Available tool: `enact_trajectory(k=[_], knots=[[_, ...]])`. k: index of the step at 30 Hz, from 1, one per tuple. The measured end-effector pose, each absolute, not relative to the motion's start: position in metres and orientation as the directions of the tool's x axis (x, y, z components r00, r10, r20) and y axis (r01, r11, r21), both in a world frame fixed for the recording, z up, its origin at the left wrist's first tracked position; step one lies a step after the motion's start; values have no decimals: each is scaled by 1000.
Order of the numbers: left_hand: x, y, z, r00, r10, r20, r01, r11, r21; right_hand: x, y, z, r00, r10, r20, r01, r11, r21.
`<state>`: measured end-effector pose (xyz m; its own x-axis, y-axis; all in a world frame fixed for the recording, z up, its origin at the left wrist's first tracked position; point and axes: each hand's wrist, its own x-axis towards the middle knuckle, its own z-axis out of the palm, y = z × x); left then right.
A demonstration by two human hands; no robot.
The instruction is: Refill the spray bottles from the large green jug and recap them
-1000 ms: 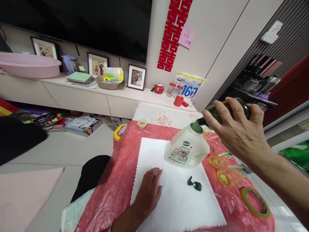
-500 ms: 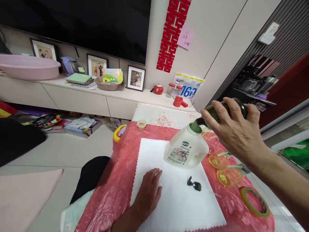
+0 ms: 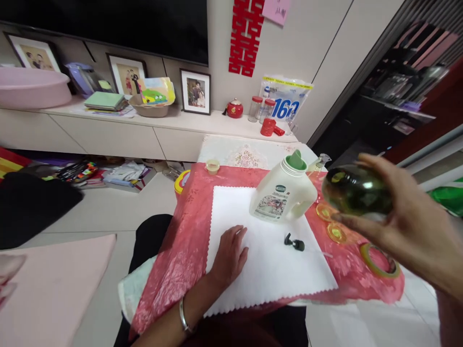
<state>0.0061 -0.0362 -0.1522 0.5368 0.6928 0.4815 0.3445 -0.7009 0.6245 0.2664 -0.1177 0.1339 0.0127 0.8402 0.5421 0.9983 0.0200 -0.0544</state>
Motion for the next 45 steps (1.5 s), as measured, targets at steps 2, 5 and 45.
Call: enact_trajectory(k=[2, 5, 45], knots=[[4, -40, -137, 573, 700, 426, 234, -638, 734, 257, -135, 105, 62, 891, 451, 955, 79, -287], [3, -51, -110, 695, 664, 276, -5, -379, 925, 229, -154, 48, 154, 962, 227, 773, 26, -634], [-12, -48, -84, 515, 856, 53, 386, -286, 877, 173, -130, 29, 729, 437, 527, 368, 398, -840]])
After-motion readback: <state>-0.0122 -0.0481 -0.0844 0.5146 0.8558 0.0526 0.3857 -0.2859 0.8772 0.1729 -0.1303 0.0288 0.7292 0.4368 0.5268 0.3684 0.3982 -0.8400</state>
